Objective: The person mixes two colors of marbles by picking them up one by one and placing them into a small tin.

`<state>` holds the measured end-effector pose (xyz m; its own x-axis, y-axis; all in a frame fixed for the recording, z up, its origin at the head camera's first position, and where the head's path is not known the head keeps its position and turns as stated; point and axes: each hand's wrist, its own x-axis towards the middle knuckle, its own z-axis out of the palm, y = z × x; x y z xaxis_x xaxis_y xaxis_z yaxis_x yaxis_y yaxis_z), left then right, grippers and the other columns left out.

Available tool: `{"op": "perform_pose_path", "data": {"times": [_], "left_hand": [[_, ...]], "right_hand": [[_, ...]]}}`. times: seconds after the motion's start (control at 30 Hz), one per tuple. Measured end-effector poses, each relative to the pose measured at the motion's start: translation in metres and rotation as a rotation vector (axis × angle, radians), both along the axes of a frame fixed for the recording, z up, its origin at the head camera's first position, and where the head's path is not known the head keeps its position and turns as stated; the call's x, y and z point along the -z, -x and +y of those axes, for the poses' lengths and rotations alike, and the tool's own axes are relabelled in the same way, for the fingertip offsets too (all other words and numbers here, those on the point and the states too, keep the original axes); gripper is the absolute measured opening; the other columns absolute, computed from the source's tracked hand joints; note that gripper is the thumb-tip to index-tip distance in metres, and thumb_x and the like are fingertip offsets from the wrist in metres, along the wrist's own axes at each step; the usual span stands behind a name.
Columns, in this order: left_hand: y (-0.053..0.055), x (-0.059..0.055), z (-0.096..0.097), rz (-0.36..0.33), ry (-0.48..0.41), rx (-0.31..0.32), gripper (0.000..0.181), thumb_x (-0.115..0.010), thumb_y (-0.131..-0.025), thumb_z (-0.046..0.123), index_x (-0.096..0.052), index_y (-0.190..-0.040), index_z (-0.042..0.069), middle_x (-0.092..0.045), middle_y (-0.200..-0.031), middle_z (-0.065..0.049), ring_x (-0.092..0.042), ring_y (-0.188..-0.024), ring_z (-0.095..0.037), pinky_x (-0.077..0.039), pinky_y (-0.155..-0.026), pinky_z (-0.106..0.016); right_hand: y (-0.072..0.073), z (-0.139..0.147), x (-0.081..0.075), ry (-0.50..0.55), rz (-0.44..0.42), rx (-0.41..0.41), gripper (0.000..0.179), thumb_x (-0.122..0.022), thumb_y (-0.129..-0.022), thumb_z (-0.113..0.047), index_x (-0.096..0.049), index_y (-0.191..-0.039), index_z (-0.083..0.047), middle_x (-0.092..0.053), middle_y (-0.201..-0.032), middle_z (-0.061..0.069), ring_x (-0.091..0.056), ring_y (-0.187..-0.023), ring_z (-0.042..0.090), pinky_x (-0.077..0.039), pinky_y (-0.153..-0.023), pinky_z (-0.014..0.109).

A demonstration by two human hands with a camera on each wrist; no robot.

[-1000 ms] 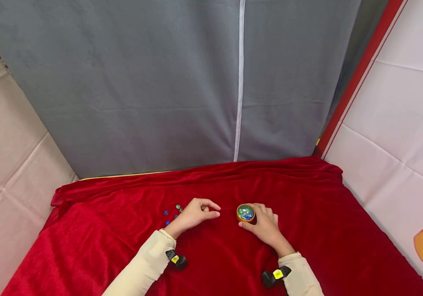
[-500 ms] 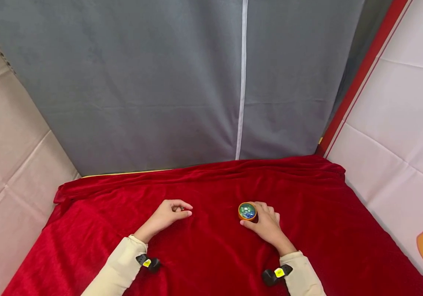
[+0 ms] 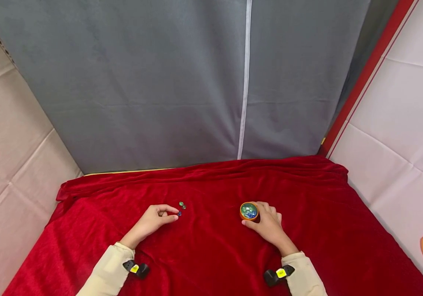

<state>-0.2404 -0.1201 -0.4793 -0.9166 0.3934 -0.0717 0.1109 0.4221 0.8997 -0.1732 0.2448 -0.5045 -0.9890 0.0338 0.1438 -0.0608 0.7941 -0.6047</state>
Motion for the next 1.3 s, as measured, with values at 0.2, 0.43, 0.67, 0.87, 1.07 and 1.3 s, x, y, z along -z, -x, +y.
{"op": "perform_pose_path", "data": {"times": [0.2,0.43,0.67,0.87,1.07,1.3], "left_hand": [[-0.002,0.004,-0.009,-0.017,0.006,-0.023,0.026,-0.076,-0.081,0.019,-0.073,-0.103,0.005,-0.039,-0.052,0.004,-0.031,-0.049,-0.007,-0.028,-0.048,-0.02],[-0.003,0.007,-0.016,-0.024,0.036,-0.043,0.028,-0.076,-0.081,0.019,-0.072,-0.106,0.005,-0.04,-0.052,0.003,-0.031,-0.048,-0.009,-0.03,-0.048,-0.02],[0.0,0.015,-0.017,-0.013,0.077,-0.049,0.029,-0.078,-0.079,0.019,-0.073,-0.105,0.008,-0.041,-0.053,0.004,-0.032,-0.049,-0.007,-0.03,-0.048,-0.019],[0.0,0.018,-0.016,-0.001,0.094,-0.068,0.028,-0.078,-0.078,0.019,-0.074,-0.104,0.008,-0.041,-0.053,0.003,-0.032,-0.048,-0.008,-0.029,-0.047,-0.02],[-0.002,0.018,-0.015,-0.009,0.105,-0.099,0.026,-0.078,-0.077,0.015,-0.074,-0.103,0.008,-0.04,-0.051,0.003,-0.032,-0.048,-0.009,-0.028,-0.047,-0.02],[-0.001,0.017,-0.014,0.005,0.123,-0.126,0.023,-0.077,-0.077,0.013,-0.075,-0.1,0.009,-0.039,-0.051,0.003,-0.032,-0.048,-0.011,-0.027,-0.047,-0.021]], "right_hand": [[0.0,-0.001,0.0,0.0,0.001,-0.005,0.067,-0.078,-0.077,-0.038,-0.054,-0.13,-0.006,-0.051,-0.13,0.019,-0.042,-0.113,0.037,-0.026,-0.079,0.042],[0.0,-0.001,-0.001,0.004,0.009,-0.01,0.067,-0.078,-0.077,-0.039,-0.055,-0.13,-0.006,-0.051,-0.129,0.019,-0.042,-0.113,0.037,-0.025,-0.079,0.043],[0.0,0.002,0.0,-0.012,0.013,0.002,0.066,-0.078,-0.077,-0.037,-0.055,-0.129,-0.005,-0.051,-0.128,0.019,-0.042,-0.113,0.037,-0.025,-0.079,0.043],[-0.002,0.003,-0.002,-0.022,0.017,0.007,0.065,-0.078,-0.077,-0.039,-0.056,-0.128,-0.005,-0.052,-0.127,0.019,-0.043,-0.113,0.038,-0.027,-0.08,0.044],[-0.002,0.002,-0.001,-0.017,0.005,-0.001,0.066,-0.078,-0.077,-0.039,-0.056,-0.129,-0.005,-0.052,-0.128,0.019,-0.043,-0.114,0.038,-0.026,-0.08,0.044],[0.001,0.002,-0.001,-0.016,0.012,-0.004,0.065,-0.078,-0.077,-0.039,-0.055,-0.128,-0.005,-0.052,-0.128,0.019,-0.042,-0.114,0.037,-0.026,-0.08,0.044]]}}
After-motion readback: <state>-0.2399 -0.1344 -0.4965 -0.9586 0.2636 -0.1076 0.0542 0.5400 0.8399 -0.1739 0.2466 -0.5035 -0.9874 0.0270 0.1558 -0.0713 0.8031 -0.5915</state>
